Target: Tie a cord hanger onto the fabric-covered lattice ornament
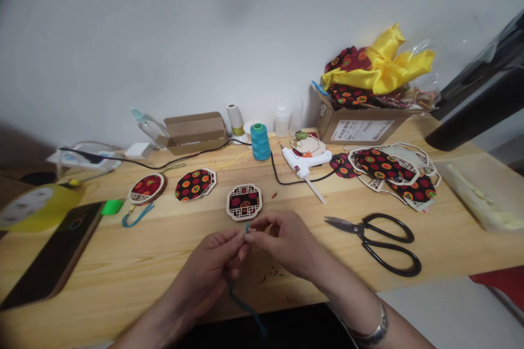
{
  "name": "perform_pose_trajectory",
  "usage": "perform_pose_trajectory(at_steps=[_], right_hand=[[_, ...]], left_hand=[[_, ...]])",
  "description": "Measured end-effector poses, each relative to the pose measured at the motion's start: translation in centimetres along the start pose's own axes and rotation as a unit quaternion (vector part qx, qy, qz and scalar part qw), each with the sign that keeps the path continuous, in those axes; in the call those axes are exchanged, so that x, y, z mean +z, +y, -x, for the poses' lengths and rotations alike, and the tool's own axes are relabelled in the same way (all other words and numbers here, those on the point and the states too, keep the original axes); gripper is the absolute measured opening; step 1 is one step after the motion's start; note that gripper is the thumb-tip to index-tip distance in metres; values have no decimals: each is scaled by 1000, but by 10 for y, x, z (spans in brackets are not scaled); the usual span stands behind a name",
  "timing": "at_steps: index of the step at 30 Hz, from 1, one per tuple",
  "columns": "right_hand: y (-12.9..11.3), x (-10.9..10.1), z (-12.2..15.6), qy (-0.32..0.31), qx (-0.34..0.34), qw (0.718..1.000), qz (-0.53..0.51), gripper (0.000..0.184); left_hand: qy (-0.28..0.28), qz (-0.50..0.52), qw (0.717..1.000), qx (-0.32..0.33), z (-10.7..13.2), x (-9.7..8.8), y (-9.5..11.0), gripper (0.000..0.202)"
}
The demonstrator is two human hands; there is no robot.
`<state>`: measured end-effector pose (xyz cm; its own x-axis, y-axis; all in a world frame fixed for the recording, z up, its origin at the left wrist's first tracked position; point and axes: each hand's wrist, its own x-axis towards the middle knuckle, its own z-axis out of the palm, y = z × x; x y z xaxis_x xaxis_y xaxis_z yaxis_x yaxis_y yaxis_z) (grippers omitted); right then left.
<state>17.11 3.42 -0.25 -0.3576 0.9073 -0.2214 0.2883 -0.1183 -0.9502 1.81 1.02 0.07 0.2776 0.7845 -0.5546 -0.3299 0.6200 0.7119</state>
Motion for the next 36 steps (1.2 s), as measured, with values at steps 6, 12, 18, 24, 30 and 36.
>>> perform_pose_trajectory(at_steps=[6, 12, 18, 24, 30, 36], right_hand=[[-9, 4, 1, 14, -29, 997, 64, 13], [-12, 7, 3, 56, -90, 988, 109, 15], [-5, 5, -1, 119, -84, 980, 139, 14], [-1, -16, 1, 181, -84, 948, 250, 24], [23, -75, 43, 233, 19, 838, 493, 30], [69, -119, 91, 167, 98, 810, 554, 31]], left_hand=[[-2, 45, 999, -14, 0, -3, -1, 23], [-52, 104, 993, -19, 3, -4, 1, 16], [-49, 68, 996, -24, 1, -5, -1, 24], [-22, 55, 998, -17, 2, -6, -4, 22], [-3, 55, 998, -13, 1, -9, -6, 21], [-3, 40, 999, -7, -1, -10, -9, 20]])
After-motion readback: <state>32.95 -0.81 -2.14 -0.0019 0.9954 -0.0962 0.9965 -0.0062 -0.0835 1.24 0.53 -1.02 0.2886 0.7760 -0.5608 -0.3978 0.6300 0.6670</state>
